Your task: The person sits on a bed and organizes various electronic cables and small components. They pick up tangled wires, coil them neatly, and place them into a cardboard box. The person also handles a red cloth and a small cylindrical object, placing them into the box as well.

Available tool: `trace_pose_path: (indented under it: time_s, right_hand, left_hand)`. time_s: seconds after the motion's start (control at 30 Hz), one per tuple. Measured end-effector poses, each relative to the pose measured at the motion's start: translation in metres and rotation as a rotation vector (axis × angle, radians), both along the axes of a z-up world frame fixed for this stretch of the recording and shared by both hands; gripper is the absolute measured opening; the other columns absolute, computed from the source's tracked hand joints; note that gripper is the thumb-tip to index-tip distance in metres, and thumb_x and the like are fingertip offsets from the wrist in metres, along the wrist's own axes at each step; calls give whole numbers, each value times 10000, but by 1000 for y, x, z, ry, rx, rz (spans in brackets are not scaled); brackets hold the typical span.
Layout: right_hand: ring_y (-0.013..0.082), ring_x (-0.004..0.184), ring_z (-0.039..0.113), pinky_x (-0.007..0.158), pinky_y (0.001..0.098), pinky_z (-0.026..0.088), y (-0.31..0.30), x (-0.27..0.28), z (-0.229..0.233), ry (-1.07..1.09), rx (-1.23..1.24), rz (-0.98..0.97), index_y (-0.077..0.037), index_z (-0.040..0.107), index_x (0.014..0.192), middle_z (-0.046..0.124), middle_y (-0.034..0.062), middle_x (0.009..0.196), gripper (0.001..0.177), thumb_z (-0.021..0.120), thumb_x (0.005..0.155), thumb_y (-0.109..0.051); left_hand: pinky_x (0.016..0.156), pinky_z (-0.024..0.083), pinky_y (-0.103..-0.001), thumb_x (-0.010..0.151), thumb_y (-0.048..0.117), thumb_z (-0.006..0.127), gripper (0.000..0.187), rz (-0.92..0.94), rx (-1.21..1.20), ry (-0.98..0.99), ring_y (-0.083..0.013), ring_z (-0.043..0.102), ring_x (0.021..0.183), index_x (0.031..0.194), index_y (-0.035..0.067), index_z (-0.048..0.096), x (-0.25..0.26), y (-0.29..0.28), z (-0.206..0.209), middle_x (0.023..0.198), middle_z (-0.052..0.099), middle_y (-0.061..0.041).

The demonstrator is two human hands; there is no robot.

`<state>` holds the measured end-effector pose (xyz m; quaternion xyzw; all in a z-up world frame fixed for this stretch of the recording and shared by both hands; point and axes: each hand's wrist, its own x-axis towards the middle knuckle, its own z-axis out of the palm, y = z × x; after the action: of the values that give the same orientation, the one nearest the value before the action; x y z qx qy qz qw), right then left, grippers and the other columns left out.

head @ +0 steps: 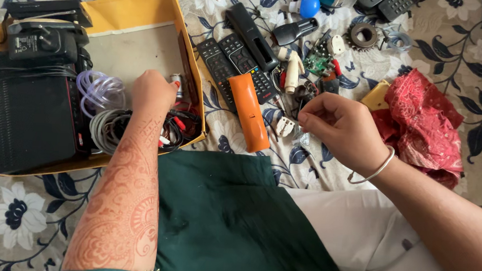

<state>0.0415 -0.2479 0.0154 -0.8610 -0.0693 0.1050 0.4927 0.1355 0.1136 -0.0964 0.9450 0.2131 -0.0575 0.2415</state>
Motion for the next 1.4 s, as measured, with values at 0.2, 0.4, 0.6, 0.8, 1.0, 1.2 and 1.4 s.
trace_pose_path:
  time_s: [0.2, 0.4, 0.6, 0.8, 1.0, 1.2, 1.4]
  right_hand:
    - [43, 700, 618, 623, 233, 511, 5, 0, 2, 19, -45, 6, -27, 723, 973, 723, 7, 779, 160, 725, 929, -181]
    - [47, 690, 611, 614, 239, 505, 3, 2, 2, 14, -65, 21, -29, 729, 974, 717, 3, 767, 161, 728, 926, -183]
    - [55, 728, 662, 652, 231, 534, -8, 13, 0, 7, -24, 4, -16, 711, 981, 722, 13, 792, 161, 711, 941, -172]
    - [72, 745, 666, 676, 239, 549, -19, 20, 2, -14, -41, -1, 3, 710, 994, 720, 30, 815, 170, 704, 956, -163]
    - [84, 785, 679, 723, 243, 566, -48, 40, 0, -51, -44, -13, 11, 718, 1040, 737, 48, 866, 191, 703, 964, -163]
    - [121, 790, 711, 726, 264, 592, -72, 52, 11, 8, -8, -113, 19, 700, 1050, 735, 59, 885, 205, 687, 974, -171]
    - [136, 770, 721, 717, 269, 588, -83, 57, -1, 81, -92, -119, 15, 711, 1048, 751, 81, 881, 247, 686, 965, -217]
  left_hand:
    - [822, 557, -483, 849, 233, 801, 271, -21, 10, 0, -425, 697, 959, 942, -19, 760, 2, -1, -3, 982, 717, -263]
    - [869, 544, -477, 807, 71, 726, 176, -109, 43, -124, -428, 687, 986, 965, 14, 774, 7, 9, -16, 994, 717, -265]
    - [879, 540, -466, 783, 7, 658, 304, -207, -14, -303, -417, 688, 987, 1047, 87, 786, 9, 14, -32, 1010, 715, -240]
    - [875, 526, -506, 850, 65, 662, 223, -295, 57, -227, -444, 669, 989, 1040, 78, 779, 9, 10, -33, 1008, 711, -253]
    - [894, 518, -515, 876, 92, 672, 249, -289, 132, -276, -465, 654, 1033, 1104, 17, 740, 12, 14, -38, 1067, 694, -283]
    - [924, 508, -497, 864, 87, 655, 346, -195, 81, -155, -443, 651, 1073, 1198, 63, 744, 3, 19, -20, 1129, 685, -274]
    - [973, 505, -472, 892, 84, 638, 366, -161, 60, -213, -419, 664, 1109, 1241, 60, 745, 5, 26, -24, 1174, 691, -270]
